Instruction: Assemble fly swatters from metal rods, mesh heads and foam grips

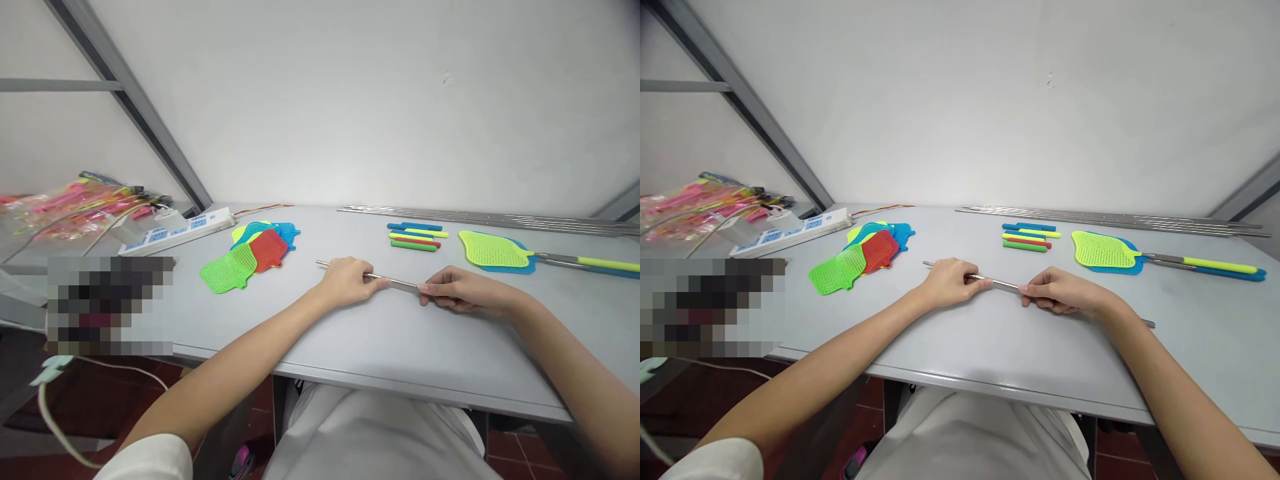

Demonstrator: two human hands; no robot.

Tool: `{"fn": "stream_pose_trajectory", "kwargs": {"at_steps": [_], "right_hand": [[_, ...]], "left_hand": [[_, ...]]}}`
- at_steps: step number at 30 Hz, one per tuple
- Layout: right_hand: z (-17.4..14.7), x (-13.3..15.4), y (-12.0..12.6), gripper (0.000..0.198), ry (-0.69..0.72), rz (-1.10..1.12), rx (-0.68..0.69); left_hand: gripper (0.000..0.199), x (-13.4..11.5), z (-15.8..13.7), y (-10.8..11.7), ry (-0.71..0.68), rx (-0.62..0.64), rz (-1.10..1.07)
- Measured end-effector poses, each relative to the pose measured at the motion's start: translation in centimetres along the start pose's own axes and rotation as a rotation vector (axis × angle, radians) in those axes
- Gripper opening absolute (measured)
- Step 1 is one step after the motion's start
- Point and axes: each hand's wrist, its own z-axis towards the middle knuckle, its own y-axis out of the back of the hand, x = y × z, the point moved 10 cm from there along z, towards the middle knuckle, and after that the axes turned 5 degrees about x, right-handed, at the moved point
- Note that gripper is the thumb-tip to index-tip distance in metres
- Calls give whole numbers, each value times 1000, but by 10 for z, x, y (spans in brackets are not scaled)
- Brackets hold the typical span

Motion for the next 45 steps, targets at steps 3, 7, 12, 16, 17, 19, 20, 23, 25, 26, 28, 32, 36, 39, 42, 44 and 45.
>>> {"fn": "stream_pose_trajectory", "kwargs": {"at_steps": [3,7,12,16,17,19,20,23,25,26,28,32,36,39,42,44,45], "right_hand": [[0,1,0,41,14,-11,-1],[-1,4,0,42,43,-28,0],[-2,7,2,42,44,-49,-23],[-2,10,5,42,51,-59,-54],[-2,10,5,43,50,-60,-54],[-3,9,5,43,45,-62,-54],[-3,9,5,43,44,-65,-53],[-4,10,4,41,42,-72,-41],[-5,10,3,41,41,-79,-35],[-5,10,4,41,41,-85,-34],[-6,9,4,41,39,-100,-32],[-7,8,6,41,37,-131,-30],[-10,9,10,40,32,-151,-41],[-10,8,12,38,24,-145,-50],[-8,7,13,38,16,-134,-44],[-8,7,12,38,13,-128,-35],[-7,6,12,39,14,-124,-32]], "left_hand": [[57,1,1,-1,0,13,-5],[58,1,1,-1,-2,33,9],[59,5,3,2,35,49,33],[61,25,3,9,161,12,81],[61,30,3,10,186,15,89],[60,36,3,8,209,30,91],[59,36,3,7,204,39,87],[58,33,4,3,172,51,76],[58,32,3,1,171,54,73],[58,32,3,0,177,56,74],[58,31,3,-1,187,56,81],[60,26,1,-1,186,14,92],[62,20,-2,0,203,-10,72],[63,18,-4,-3,206,4,51],[64,17,-5,-5,199,17,48],[65,16,-5,-6,192,11,55],[66,16,-5,-5,189,7,58]]}}
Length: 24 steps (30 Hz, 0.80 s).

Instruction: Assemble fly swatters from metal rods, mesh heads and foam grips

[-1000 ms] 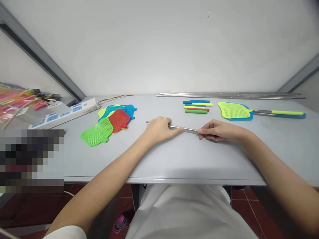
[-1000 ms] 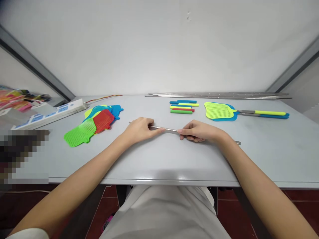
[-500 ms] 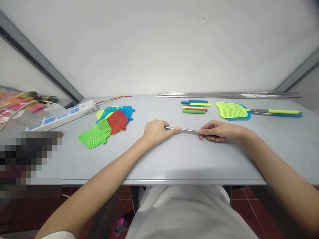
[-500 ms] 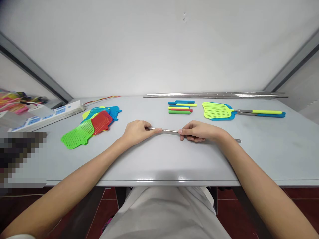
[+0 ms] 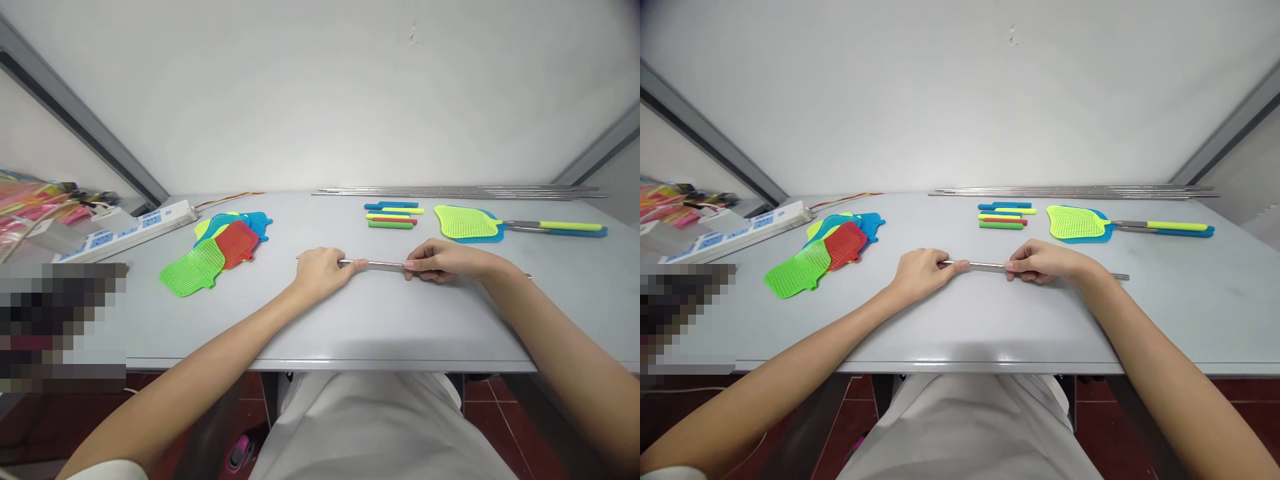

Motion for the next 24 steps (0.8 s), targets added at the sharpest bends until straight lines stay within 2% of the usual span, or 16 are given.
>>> {"fn": "stream_pose_trajectory", "kwargs": {"at_steps": [10,24], "right_hand": [[1,1,0,39,13,-7,15],[0,4,1,40,24,-32,-20]], "left_hand": [[66,-4,-2,-2,8,13,26],[54,-18,-4,-3,-117,-23,105]]}}
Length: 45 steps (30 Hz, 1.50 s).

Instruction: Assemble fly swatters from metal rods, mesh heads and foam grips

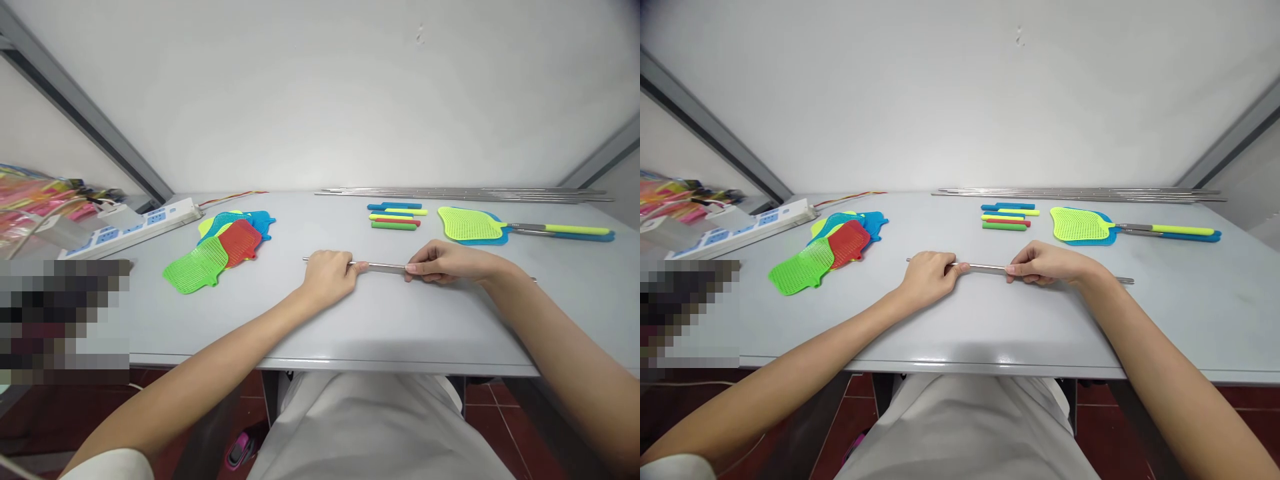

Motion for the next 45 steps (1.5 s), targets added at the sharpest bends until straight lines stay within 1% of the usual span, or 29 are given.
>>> {"fn": "stream_pose_trajectory", "kwargs": {"at_steps": [4,7,10,18,23,29,35,45], "right_hand": [[0,-1,0,41,-13,9,11],[0,-2,-1,41,-16,11,17],[0,-1,-1,41,-11,2,14],[-1,-2,-2,42,-17,0,14],[-1,-2,-3,41,-6,12,26],[-2,-3,-2,41,-3,7,45],[-7,-2,8,38,5,-68,13],[-17,-8,30,37,-46,-78,-69]], "left_hand": [[53,1,0,-1,30,-4,-22],[54,4,1,-1,71,12,-64],[56,7,2,1,74,35,-83],[56,6,4,4,-57,78,-74],[50,4,4,5,-127,70,-62],[43,2,4,8,-160,60,-106],[39,-3,3,15,-238,35,-199],[30,15,6,27,-259,16,-211]]}}
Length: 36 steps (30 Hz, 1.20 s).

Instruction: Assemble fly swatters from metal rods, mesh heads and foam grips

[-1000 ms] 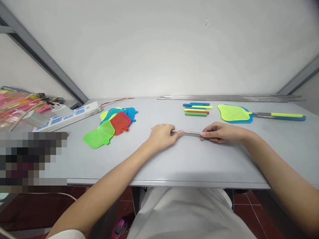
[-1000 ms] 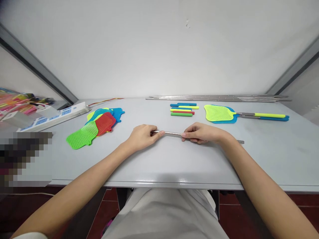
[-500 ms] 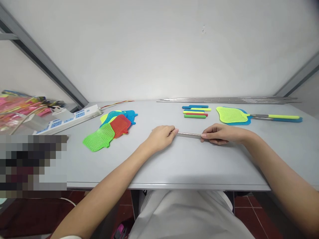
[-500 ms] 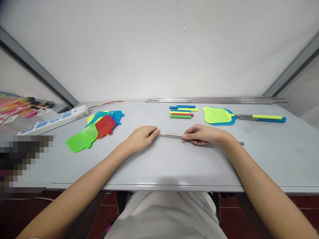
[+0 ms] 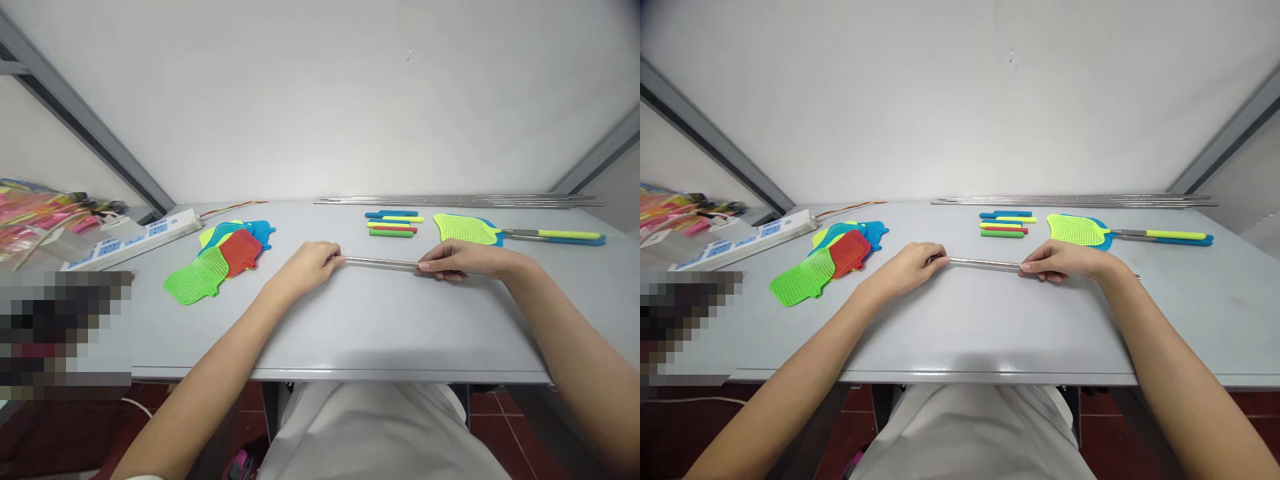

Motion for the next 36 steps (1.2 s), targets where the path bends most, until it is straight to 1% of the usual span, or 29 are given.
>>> {"fn": "stream_pose_trajectory", "kwargs": {"at_steps": [5,9,14,21,26,32,36], "right_hand": [[0,-2,0,38,-11,-21,16],[1,-5,-1,40,-29,-43,34],[3,-9,0,39,-10,-71,32],[4,-12,1,38,-10,-68,2],[4,-12,3,38,-25,-80,-14],[3,-12,4,40,-28,-91,-27],[3,-11,5,38,-6,-103,-51]], "left_hand": [[32,5,0,-4,23,46,21],[37,1,-2,-11,26,102,22],[39,-4,-5,-19,38,165,11],[39,-3,-5,-21,82,161,55],[41,-3,-5,-21,68,144,77],[40,-8,-6,-22,11,153,81],[41,-10,-6,-23,18,161,144]]}}
